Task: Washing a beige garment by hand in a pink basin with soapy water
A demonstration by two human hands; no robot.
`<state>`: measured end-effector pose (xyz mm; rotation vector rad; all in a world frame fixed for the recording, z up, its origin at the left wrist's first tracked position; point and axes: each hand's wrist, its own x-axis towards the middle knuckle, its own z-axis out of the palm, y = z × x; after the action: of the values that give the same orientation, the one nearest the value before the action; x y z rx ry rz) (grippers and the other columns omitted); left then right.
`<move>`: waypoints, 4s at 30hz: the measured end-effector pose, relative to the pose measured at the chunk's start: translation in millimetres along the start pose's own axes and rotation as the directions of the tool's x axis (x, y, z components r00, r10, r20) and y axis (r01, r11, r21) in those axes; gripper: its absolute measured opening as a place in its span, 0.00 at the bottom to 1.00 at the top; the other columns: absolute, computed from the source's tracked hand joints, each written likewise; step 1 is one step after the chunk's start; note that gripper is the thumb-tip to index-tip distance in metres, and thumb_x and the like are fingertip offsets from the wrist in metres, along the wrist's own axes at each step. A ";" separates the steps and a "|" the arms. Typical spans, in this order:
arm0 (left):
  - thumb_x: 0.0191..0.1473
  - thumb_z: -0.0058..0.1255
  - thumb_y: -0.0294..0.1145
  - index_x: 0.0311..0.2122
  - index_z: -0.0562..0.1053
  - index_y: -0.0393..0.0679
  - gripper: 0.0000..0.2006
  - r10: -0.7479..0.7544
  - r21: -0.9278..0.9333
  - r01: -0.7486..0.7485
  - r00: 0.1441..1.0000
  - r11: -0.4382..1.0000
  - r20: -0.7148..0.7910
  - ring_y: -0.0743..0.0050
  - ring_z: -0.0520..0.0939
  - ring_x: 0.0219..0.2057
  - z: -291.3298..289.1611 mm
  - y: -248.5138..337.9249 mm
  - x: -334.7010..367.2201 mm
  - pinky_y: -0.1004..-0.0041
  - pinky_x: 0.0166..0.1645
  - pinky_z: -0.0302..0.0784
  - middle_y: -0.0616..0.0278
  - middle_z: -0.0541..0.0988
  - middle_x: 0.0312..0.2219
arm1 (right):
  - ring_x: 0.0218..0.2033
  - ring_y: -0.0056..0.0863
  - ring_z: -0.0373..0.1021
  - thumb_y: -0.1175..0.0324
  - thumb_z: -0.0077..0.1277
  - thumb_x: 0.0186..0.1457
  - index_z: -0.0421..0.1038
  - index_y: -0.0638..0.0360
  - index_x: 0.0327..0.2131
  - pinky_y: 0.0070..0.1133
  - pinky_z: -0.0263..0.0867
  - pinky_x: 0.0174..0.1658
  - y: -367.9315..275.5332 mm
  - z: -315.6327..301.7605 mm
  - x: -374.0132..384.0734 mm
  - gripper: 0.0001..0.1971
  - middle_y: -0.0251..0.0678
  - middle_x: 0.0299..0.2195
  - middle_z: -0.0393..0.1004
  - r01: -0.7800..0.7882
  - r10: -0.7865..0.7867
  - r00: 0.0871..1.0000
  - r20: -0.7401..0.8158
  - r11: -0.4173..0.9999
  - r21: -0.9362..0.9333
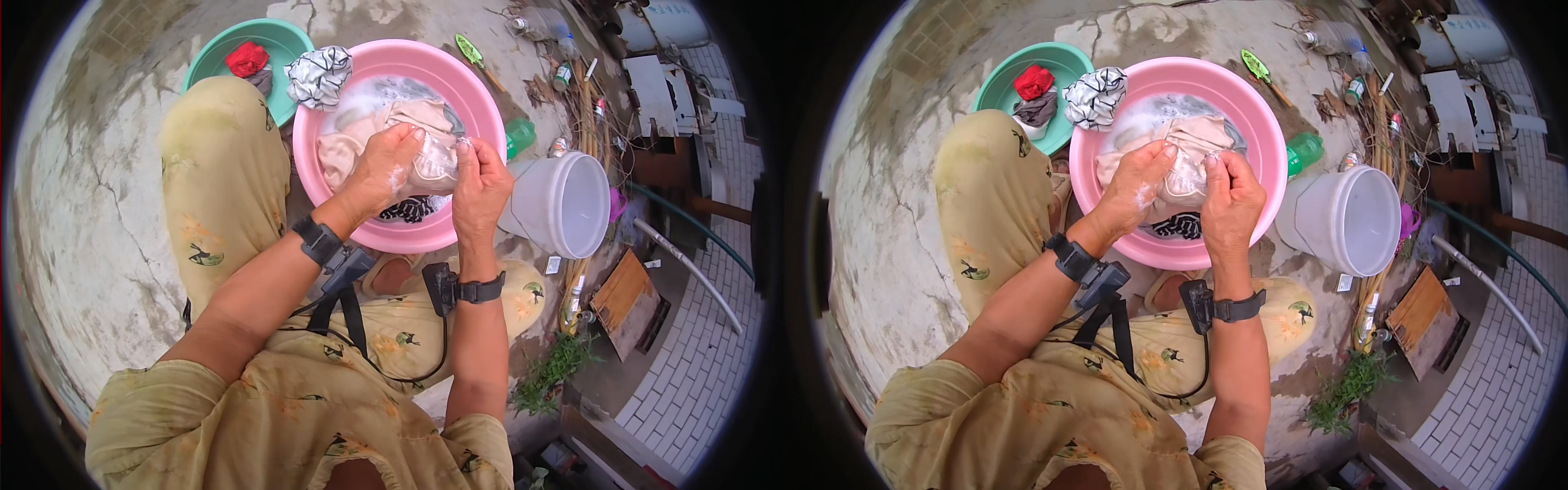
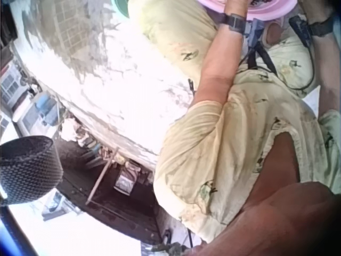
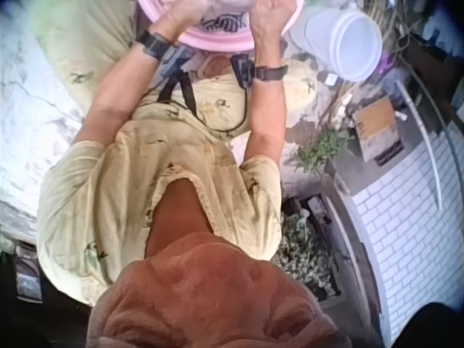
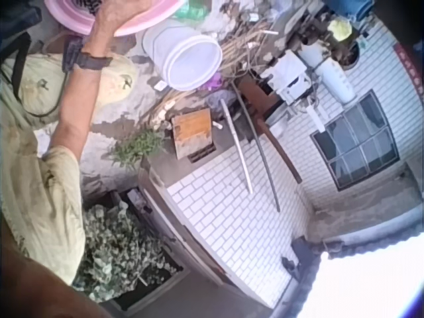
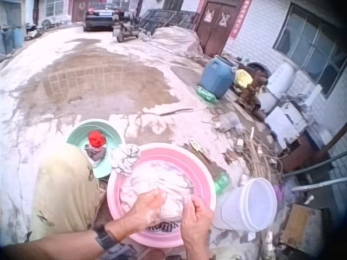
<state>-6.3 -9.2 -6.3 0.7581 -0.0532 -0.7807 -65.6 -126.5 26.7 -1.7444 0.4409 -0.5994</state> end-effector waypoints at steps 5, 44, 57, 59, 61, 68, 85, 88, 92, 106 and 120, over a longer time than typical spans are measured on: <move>0.61 0.36 0.37 0.33 0.69 0.37 0.14 0.157 0.327 -0.114 0.981 0.938 -0.110 0.83 0.66 0.25 9.0 -9.5 -5.1 0.79 0.31 0.65 0.69 0.69 0.24 | 0.17 0.37 0.62 0.78 0.50 0.48 0.66 0.63 0.21 0.26 0.60 0.21 -17.0 39.9 -16.5 0.06 0.39 0.17 0.65 0.460 -0.443 0.886 0.135 0.807 -0.371; 0.56 0.46 0.27 0.41 0.68 0.37 0.09 0.045 0.011 -0.044 0.998 0.999 -0.032 0.76 0.77 0.37 -5.4 23.8 1.2 0.75 0.43 0.75 0.59 0.74 0.36 | 0.32 0.19 0.69 0.75 0.52 0.50 0.74 0.68 0.35 0.16 0.66 0.38 -20.2 -12.1 5.6 0.08 0.34 0.32 0.73 -0.139 0.113 0.959 0.258 0.987 0.086; 0.59 0.42 0.28 0.42 0.66 0.38 0.08 0.076 0.018 -0.075 0.993 0.997 -0.086 0.76 0.77 0.35 -3.9 16.2 6.3 0.75 0.39 0.76 0.59 0.75 0.34 | 0.29 0.16 0.68 0.76 0.58 0.44 0.70 0.67 0.26 0.15 0.66 0.34 -14.3 6.8 -8.1 0.07 0.32 0.26 0.73 -0.175 0.183 0.967 0.180 0.983 -0.060; 0.59 0.41 0.28 0.42 0.67 0.38 0.08 0.047 -0.011 -0.049 0.994 0.999 -0.095 0.76 0.77 0.35 -3.6 17.3 5.7 0.75 0.38 0.77 0.59 0.75 0.33 | 0.29 0.15 0.69 0.77 0.57 0.45 0.71 0.67 0.28 0.15 0.66 0.34 -16.4 8.0 -8.3 0.06 0.32 0.27 0.73 -0.198 0.181 0.958 0.221 0.979 0.057; 0.59 0.41 0.28 0.43 0.67 0.38 0.08 0.020 -0.041 -0.025 0.994 0.999 -0.104 0.76 0.77 0.34 -4.6 19.3 5.6 0.76 0.37 0.77 0.60 0.74 0.33 | 0.30 0.15 0.69 0.77 0.57 0.47 0.71 0.67 0.29 0.14 0.66 0.34 -18.9 6.6 -7.5 0.06 0.32 0.28 0.73 -0.223 0.174 0.949 0.263 0.960 0.171; 0.58 0.42 0.28 0.44 0.66 0.38 0.10 -0.056 0.103 0.059 0.998 0.993 -0.034 0.77 0.77 0.33 -6.4 21.9 6.0 0.76 0.36 0.77 0.59 0.73 0.34 | 0.30 0.17 0.70 0.77 0.53 0.51 0.70 0.67 0.36 0.15 0.69 0.35 -11.6 2.4 -4.0 0.08 0.34 0.29 0.73 -0.434 0.311 0.855 0.415 0.867 0.245; 0.50 0.56 0.32 0.48 0.65 0.33 0.22 -0.127 0.309 0.087 0.986 0.947 0.112 0.81 0.74 0.39 -5.3 21.6 -1.1 0.82 0.44 0.71 0.59 0.74 0.41 | 0.26 0.24 0.70 0.72 0.48 0.55 0.67 0.65 0.33 0.24 0.72 0.34 -6.7 -18.0 6.5 0.06 0.37 0.27 0.72 -0.408 0.345 0.912 0.222 0.715 0.567; 0.51 0.55 0.30 0.46 0.68 0.33 0.18 -0.100 0.384 0.066 0.992 0.921 0.071 0.82 0.74 0.39 -13.4 19.1 1.5 0.82 0.44 0.70 0.62 0.75 0.39 | 0.28 0.23 0.70 0.71 0.48 0.55 0.67 0.65 0.33 0.23 0.71 0.36 -3.8 -17.3 6.6 0.07 0.37 0.28 0.72 -0.295 0.279 0.954 0.106 0.832 0.470; 0.53 0.51 0.28 0.45 0.69 0.33 0.15 0.033 0.290 -0.030 0.999 0.956 -0.004 0.82 0.74 0.39 -7.2 23.2 1.5 0.80 0.45 0.70 0.62 0.76 0.39 | 0.35 0.27 0.71 0.72 0.47 0.56 0.67 0.65 0.36 0.26 0.68 0.43 4.4 -20.1 8.5 0.07 0.41 0.34 0.73 -0.201 0.206 0.978 0.037 0.877 0.435; 0.60 0.39 0.30 0.44 0.69 0.34 0.13 0.397 0.559 -0.396 0.909 0.729 0.127 0.79 0.74 0.41 -0.8 47.7 -1.7 0.77 0.48 0.69 0.61 0.75 0.39 | 0.38 0.24 0.71 0.71 0.50 0.54 0.63 0.68 0.48 0.24 0.68 0.41 -22.1 -13.0 9.0 0.19 0.38 0.40 0.72 -0.368 0.243 0.911 0.332 0.843 0.392; 0.60 0.39 0.32 0.37 0.68 0.34 0.11 0.346 0.306 -0.292 0.927 0.906 -0.141 0.82 0.70 0.30 -7.8 11.4 14.3 0.78 0.36 0.68 0.64 0.72 0.30 | 0.30 0.20 0.69 0.74 0.48 0.55 0.67 0.68 0.35 0.16 0.67 0.37 -4.5 13.0 2.2 0.06 0.34 0.30 0.72 -0.160 0.192 0.981 -0.013 0.856 0.492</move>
<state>13.5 -8.6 -8.0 1.0612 -0.1132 -0.3840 -56.1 -116.6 29.0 -1.1875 0.4415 -0.5747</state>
